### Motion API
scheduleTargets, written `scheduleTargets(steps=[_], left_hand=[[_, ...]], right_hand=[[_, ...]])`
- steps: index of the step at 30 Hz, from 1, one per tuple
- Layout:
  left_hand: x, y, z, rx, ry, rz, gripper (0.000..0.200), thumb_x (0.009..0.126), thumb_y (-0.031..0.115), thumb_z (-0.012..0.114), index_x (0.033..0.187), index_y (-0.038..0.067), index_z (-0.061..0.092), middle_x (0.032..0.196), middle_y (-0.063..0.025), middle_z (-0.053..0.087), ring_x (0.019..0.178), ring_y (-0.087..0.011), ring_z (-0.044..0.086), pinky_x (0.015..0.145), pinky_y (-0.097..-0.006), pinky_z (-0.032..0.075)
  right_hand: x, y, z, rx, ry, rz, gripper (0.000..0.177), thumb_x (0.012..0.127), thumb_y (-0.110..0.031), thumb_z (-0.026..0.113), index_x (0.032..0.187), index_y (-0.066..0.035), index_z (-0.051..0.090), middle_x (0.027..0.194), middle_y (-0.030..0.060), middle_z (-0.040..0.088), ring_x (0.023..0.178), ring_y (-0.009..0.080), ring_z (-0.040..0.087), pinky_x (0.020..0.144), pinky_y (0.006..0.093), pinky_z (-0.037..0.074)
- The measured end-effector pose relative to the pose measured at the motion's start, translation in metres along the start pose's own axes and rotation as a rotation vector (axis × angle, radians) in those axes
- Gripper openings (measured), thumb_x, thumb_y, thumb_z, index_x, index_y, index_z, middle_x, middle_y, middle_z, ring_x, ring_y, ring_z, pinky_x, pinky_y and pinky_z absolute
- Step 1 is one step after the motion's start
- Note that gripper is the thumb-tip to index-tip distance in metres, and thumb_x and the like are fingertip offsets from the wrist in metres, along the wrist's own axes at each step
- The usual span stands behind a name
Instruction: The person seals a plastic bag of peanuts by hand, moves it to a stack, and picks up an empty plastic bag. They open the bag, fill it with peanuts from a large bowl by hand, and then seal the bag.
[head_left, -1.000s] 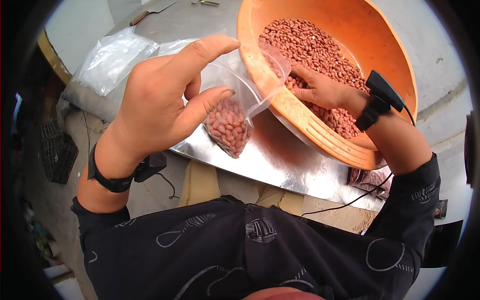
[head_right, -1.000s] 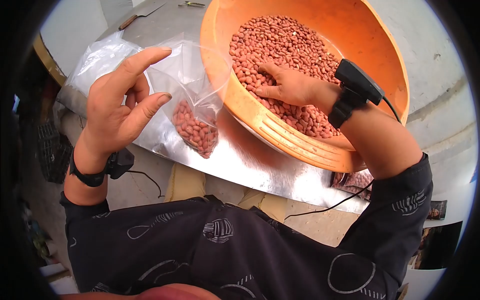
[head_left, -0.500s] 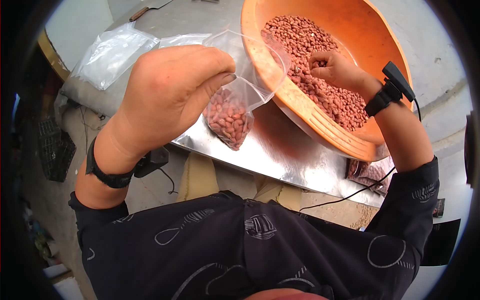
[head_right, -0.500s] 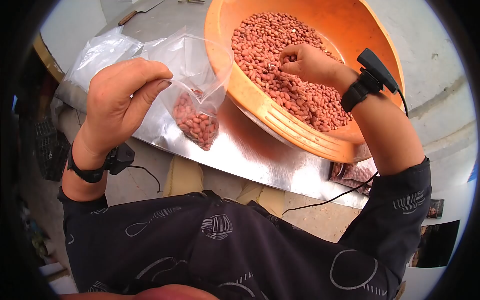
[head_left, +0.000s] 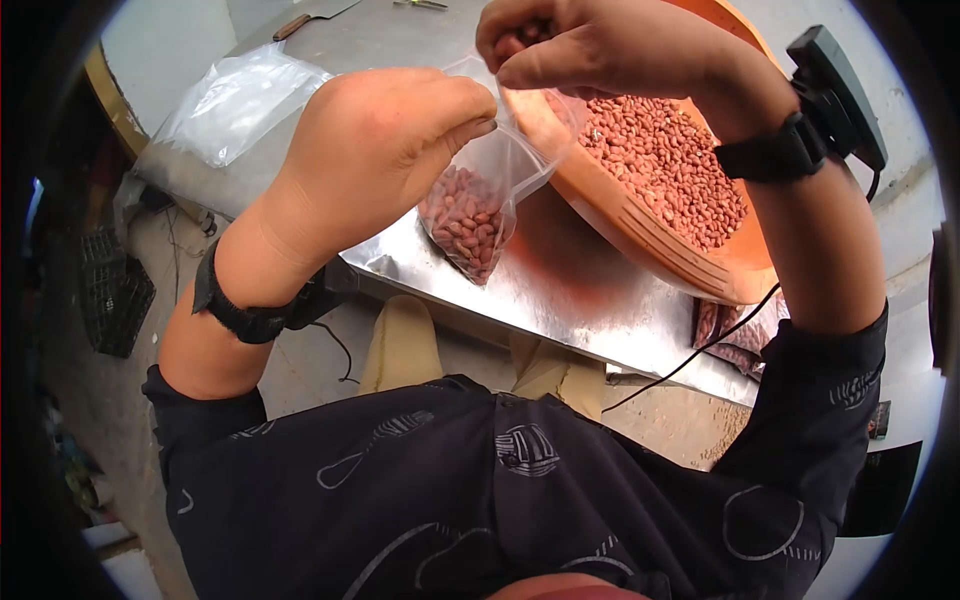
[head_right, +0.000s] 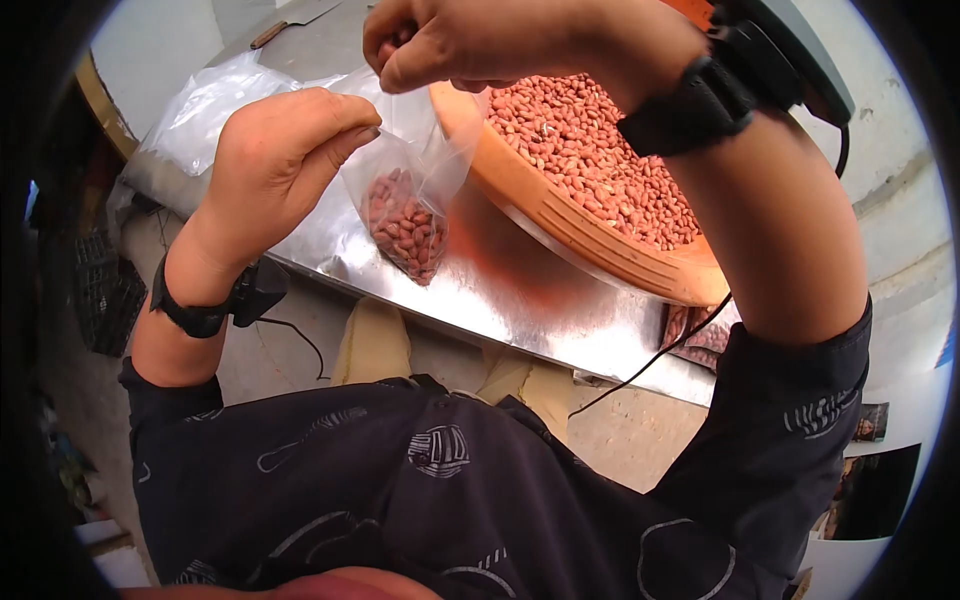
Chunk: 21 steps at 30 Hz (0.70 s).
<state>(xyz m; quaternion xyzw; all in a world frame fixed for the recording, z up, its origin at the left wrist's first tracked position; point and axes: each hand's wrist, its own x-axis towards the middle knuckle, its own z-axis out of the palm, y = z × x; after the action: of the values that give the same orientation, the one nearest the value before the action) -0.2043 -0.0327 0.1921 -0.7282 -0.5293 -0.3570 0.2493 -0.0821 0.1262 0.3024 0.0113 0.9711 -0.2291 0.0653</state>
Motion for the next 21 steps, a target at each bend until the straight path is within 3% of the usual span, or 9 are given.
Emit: scheduleTargets(steps=[2,4,6,9,13,15,17,18,21], left_hand=[[0.001,-0.001,0.002,0.029,0.009,-0.008,0.010,0.081,0.003,0.068,0.091,0.002,0.065,0.081,-0.0120,0.066,0.069,-0.0290,0.062,0.061,-0.0332,0.049],[0.000,-0.001,0.003,0.051,0.008,-0.018,0.011,0.081,0.003,0.068,0.092,0.002,0.065,0.081,-0.0123,0.066,0.070,-0.0293,0.062,0.062,-0.0330,0.049],[-0.001,-0.001,0.004,0.068,0.004,-0.027,0.012,0.081,0.003,0.068,0.093,0.002,0.065,0.082,-0.0124,0.066,0.071,-0.0293,0.063,0.062,-0.0326,0.050],[0.000,0.000,0.004,0.054,0.014,-0.007,0.013,0.081,0.004,0.069,0.093,0.002,0.066,0.082,-0.0125,0.066,0.071,-0.0291,0.063,0.063,-0.0317,0.050],[-0.001,-0.001,0.005,0.049,0.035,-0.007,0.012,0.082,0.004,0.069,0.093,0.002,0.067,0.083,-0.0120,0.067,0.071,-0.0286,0.063,0.063,-0.0313,0.050],[-0.001,-0.001,0.006,0.036,0.049,-0.002,0.011,0.082,0.003,0.068,0.093,0.002,0.067,0.084,-0.0119,0.068,0.071,-0.0282,0.064,0.063,-0.0313,0.050],[-0.003,-0.002,0.008,0.023,0.078,0.038,0.013,0.082,0.003,0.069,0.096,0.002,0.068,0.077,-0.0092,0.065,0.066,-0.0235,0.061,0.061,-0.0288,0.049],[-0.005,-0.004,0.008,0.018,0.097,0.060,0.015,0.082,0.003,0.069,0.097,0.003,0.068,0.074,-0.0079,0.064,0.063,-0.0212,0.060,0.060,-0.0275,0.048],[-0.017,0.002,0.005,-0.081,0.099,-0.166,0.027,0.084,0.006,0.070,0.111,0.003,0.065,0.072,-0.0019,0.058,0.062,-0.0133,0.053,0.061,-0.0231,0.044]], right_hand=[[0.013,0.001,0.005,-0.270,-0.104,-0.088,0.016,0.089,-0.017,0.061,0.090,-0.001,0.064,0.070,0.0039,0.060,0.064,0.0134,0.051,0.058,0.0287,0.044],[0.024,0.003,0.019,-0.267,-0.149,-0.134,0.018,0.088,-0.017,0.062,0.094,0.000,0.064,0.075,0.0079,0.065,0.069,0.0155,0.057,0.062,0.0292,0.047],[0.017,-0.025,0.016,-0.249,-0.175,0.155,0.023,0.087,-0.018,0.063,0.101,0.000,0.064,0.081,0.0105,0.068,0.077,0.0186,0.062,0.069,0.0301,0.050],[0.011,-0.038,0.016,-0.263,-0.177,0.281,0.030,0.085,-0.017,0.064,0.109,0.001,0.063,0.089,0.0137,0.069,0.085,0.0221,0.066,0.075,0.0310,0.052],[-0.004,-0.006,0.017,-0.473,0.019,-0.180,0.036,0.085,-0.016,0.066,0.116,0.001,0.062,0.103,0.0157,0.068,0.083,0.0209,0.067,0.070,0.0304,0.054],[-0.008,-0.007,0.016,-0.372,0.089,-0.102,0.034,0.086,-0.016,0.066,0.115,0.002,0.062,0.102,0.0142,0.068,0.082,0.0189,0.067,0.069,0.0293,0.055],[-0.008,-0.015,0.008,-0.084,0.088,0.204,0.031,0.088,-0.016,0.066,0.112,0.003,0.063,0.097,0.0112,0.069,0.080,0.0168,0.066,0.069,0.0281,0.054],[-0.009,0.000,0.005,0.008,0.129,0.170,0.028,0.089,-0.016,0.065,0.110,0.003,0.063,0.094,0.0095,0.068,0.078,0.0155,0.065,0.068,0.0273,0.054],[-0.019,0.054,-0.003,0.208,0.282,0.133,0.019,0.093,-0.015,0.062,0.101,0.002,0.066,0.080,0.0031,0.065,0.070,0.0103,0.061,0.064,0.0248,0.052]])
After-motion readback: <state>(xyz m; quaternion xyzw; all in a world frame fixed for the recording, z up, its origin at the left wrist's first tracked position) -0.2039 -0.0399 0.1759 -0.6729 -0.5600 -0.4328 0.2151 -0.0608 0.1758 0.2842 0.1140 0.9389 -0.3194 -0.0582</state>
